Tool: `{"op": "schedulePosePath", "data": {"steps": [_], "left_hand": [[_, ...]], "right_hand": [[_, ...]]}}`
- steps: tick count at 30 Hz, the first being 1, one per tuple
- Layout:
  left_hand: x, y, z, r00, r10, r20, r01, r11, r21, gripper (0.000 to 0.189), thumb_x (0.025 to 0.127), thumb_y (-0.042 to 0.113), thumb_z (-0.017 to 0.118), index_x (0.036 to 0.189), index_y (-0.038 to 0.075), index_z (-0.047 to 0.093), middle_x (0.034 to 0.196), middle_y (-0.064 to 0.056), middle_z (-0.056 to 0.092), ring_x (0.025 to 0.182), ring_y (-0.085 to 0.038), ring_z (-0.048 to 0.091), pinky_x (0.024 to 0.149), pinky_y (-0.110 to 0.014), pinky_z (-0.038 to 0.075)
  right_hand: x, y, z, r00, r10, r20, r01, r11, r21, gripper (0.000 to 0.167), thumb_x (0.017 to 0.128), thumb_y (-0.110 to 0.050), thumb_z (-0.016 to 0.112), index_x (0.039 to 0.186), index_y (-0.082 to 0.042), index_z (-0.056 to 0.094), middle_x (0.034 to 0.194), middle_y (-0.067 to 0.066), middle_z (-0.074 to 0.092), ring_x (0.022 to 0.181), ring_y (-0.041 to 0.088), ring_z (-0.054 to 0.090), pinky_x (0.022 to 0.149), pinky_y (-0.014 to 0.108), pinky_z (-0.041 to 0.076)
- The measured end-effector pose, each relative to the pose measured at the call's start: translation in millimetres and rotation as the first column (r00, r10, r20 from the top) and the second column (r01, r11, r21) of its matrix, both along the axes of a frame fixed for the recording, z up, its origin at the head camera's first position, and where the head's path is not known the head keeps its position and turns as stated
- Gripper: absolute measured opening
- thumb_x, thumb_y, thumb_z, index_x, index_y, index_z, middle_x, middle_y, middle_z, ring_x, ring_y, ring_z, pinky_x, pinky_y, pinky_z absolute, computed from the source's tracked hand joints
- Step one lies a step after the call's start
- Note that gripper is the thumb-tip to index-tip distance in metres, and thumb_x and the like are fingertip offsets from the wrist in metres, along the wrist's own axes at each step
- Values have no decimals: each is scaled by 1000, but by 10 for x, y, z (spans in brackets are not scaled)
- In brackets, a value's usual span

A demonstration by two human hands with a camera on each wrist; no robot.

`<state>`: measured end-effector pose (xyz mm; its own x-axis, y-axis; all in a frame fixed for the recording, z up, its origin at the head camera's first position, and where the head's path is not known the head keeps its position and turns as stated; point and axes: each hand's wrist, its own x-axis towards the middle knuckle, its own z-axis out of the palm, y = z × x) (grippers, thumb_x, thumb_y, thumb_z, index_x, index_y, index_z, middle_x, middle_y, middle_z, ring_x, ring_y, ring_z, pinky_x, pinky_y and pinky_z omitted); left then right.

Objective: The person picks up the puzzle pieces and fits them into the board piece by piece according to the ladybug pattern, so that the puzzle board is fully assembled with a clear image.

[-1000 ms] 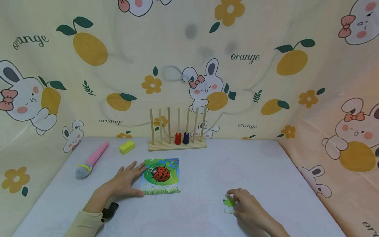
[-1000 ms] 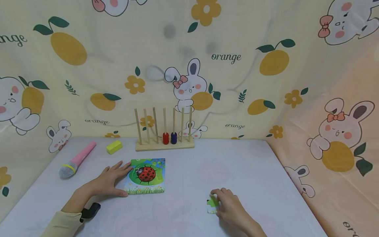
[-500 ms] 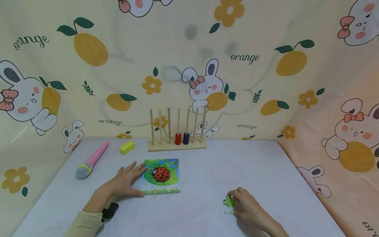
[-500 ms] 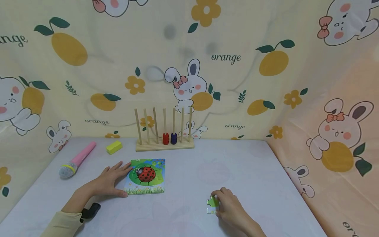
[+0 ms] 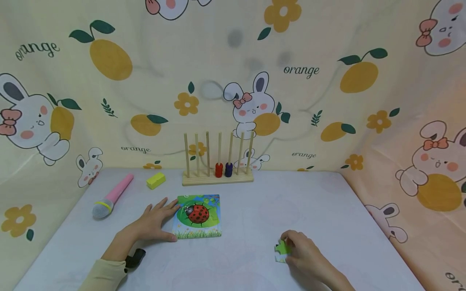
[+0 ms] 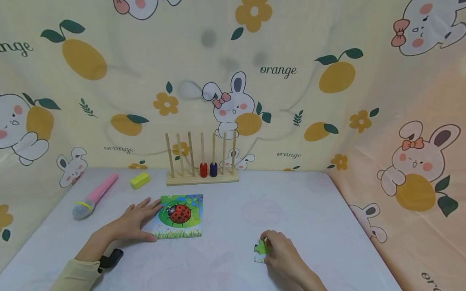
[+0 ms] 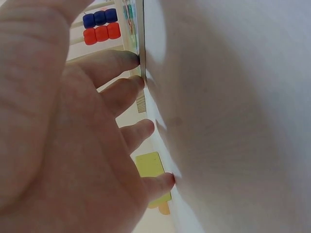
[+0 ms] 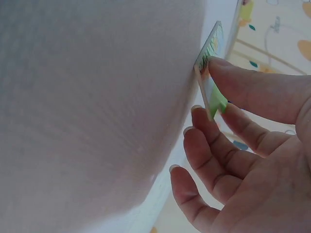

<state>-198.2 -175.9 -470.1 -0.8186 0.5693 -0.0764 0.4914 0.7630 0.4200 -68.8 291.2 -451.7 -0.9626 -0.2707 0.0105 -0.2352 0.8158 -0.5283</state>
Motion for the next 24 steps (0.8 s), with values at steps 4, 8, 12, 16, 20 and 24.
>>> {"op": "schedulePosePath", "data": {"steps": [4,8,12,16,20,24], "left_hand": [[-8,-1,-5,1000,1,-2,-1,1000,-2,107,71,64,79,150,4,43,160,-17,30,145,-52,16,101,-82,12],[-13,-2,-18,1000,5,8,-5,1000,-3,107,71,65,79,151,4,42,161,-17,29,146,-52,14,102,-82,10],[-20,-5,-27,1000,5,9,-5,1000,0,107,72,66,78,151,4,42,161,-17,29,146,-52,14,103,-82,10],[-26,-14,-45,1000,4,-13,-4,1000,12,104,74,66,76,150,4,44,160,-18,31,145,-52,16,103,-81,12],[-28,2,-54,996,-28,-82,30,999,24,96,78,64,74,147,3,47,157,-21,34,145,-50,21,103,-79,19],[-7,85,-37,988,-83,-134,89,995,40,85,82,58,74,145,6,51,154,-23,38,143,-50,26,101,-79,24]], "right_hand": [[-23,-5,0,999,1,34,0,1000,-30,45,74,6,80,108,-12,57,92,-4,60,88,15,58,75,35,52],[-34,-3,6,999,23,41,-20,997,-71,43,76,8,77,107,-11,54,88,-4,57,79,10,53,68,28,49],[-40,-10,16,998,32,47,-26,992,-127,34,81,8,73,102,-10,53,88,-4,58,78,7,53,66,25,48],[-48,-11,19,997,50,56,-40,983,-180,27,86,5,70,99,-10,52,89,-3,60,78,6,55,65,24,50],[-73,2,29,993,115,32,-105,970,-217,27,86,7,69,98,-10,51,85,-6,58,75,4,53,61,23,49],[-118,-27,65,984,175,34,-162,958,-237,26,87,8,68,96,-11,52,82,-7,55,73,2,50,59,22,47]]}}
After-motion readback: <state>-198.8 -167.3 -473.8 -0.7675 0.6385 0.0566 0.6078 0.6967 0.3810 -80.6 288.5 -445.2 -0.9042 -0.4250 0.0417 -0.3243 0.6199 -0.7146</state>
